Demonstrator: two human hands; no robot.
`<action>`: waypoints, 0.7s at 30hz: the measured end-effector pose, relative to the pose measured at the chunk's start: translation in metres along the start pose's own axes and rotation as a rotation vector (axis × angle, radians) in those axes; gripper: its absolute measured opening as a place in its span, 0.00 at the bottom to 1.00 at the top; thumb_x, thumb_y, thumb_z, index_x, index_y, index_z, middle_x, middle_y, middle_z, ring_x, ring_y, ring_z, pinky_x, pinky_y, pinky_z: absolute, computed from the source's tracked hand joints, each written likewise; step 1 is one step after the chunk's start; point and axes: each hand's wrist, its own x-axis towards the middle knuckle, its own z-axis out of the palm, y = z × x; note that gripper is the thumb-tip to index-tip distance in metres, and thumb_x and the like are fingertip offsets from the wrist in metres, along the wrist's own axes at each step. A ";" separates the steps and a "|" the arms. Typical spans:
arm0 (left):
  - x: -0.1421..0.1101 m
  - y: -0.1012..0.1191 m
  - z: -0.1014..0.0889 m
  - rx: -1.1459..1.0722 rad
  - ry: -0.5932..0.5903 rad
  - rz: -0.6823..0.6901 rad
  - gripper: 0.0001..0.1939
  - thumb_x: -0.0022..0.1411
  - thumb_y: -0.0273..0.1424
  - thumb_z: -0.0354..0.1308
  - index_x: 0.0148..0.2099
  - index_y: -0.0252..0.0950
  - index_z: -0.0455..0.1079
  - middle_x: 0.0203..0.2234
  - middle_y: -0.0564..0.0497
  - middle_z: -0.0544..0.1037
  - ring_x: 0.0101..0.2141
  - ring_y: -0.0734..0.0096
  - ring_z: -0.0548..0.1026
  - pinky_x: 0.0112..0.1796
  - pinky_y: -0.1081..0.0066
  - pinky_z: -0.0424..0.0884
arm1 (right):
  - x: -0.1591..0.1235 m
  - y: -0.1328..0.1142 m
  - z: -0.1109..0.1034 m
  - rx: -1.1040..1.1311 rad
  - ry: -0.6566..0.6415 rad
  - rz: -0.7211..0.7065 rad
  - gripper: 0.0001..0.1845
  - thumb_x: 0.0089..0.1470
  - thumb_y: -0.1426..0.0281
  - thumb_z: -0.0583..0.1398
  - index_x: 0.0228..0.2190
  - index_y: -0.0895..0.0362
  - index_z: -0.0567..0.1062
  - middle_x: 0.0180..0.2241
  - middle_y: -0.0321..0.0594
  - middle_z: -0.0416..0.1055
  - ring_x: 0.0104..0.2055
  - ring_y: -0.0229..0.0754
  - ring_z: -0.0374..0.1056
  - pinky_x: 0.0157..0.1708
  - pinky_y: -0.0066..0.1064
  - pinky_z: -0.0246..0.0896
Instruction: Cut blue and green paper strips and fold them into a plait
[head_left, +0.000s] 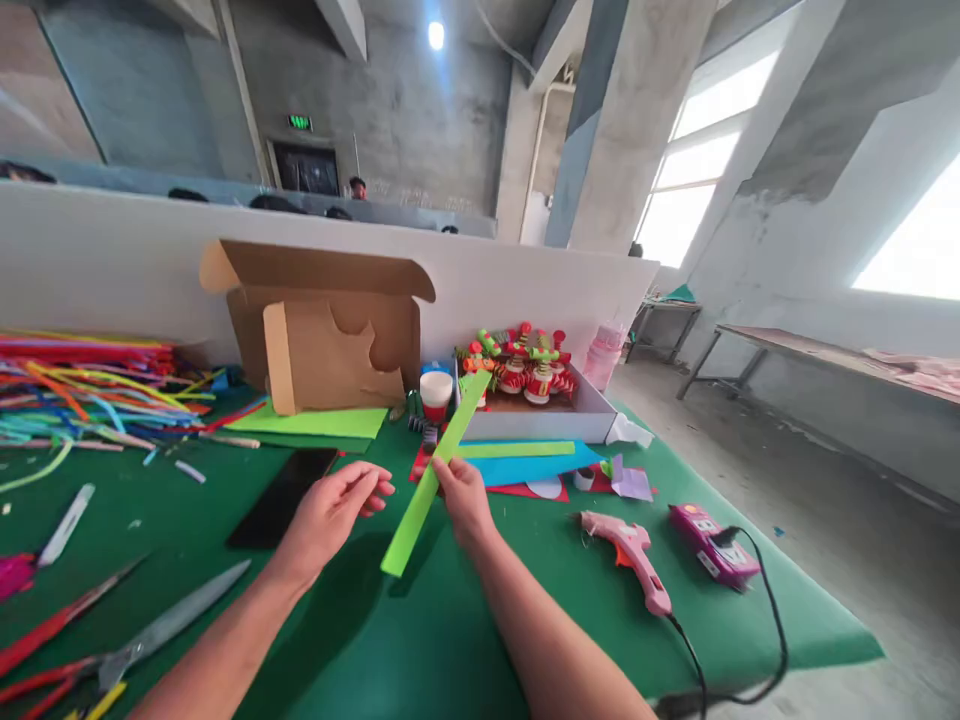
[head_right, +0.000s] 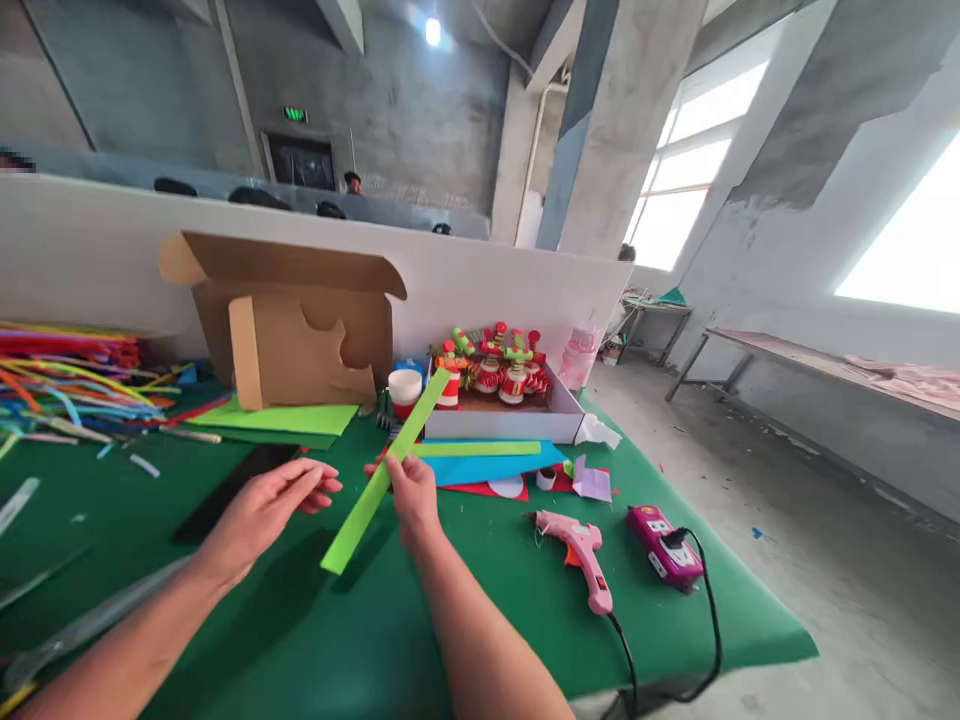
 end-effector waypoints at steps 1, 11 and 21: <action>0.018 0.001 0.008 -0.025 0.020 -0.014 0.33 0.44 0.62 0.60 0.33 0.35 0.74 0.27 0.46 0.81 0.28 0.65 0.76 0.32 0.67 0.72 | 0.002 0.008 -0.001 0.001 0.001 -0.020 0.29 0.34 0.42 0.69 0.21 0.56 0.74 0.21 0.40 0.77 0.23 0.40 0.70 0.26 0.31 0.64; 0.036 -0.035 0.060 -0.036 -0.296 -0.131 0.34 0.44 0.67 0.57 0.28 0.39 0.62 0.16 0.61 0.59 0.18 0.76 0.56 0.20 0.73 0.53 | 0.007 0.031 -0.018 -0.014 0.028 -0.151 0.26 0.40 0.45 0.67 0.18 0.56 0.75 0.18 0.35 0.70 0.22 0.38 0.61 0.24 0.30 0.56; 0.033 -0.030 0.038 0.196 -0.539 -0.171 0.30 0.47 0.61 0.61 0.24 0.39 0.61 0.16 0.58 0.63 0.20 0.75 0.58 0.25 0.72 0.54 | 0.014 0.009 -0.031 0.006 0.096 -0.161 0.19 0.39 0.53 0.66 0.15 0.55 0.71 0.15 0.31 0.63 0.20 0.35 0.54 0.24 0.29 0.50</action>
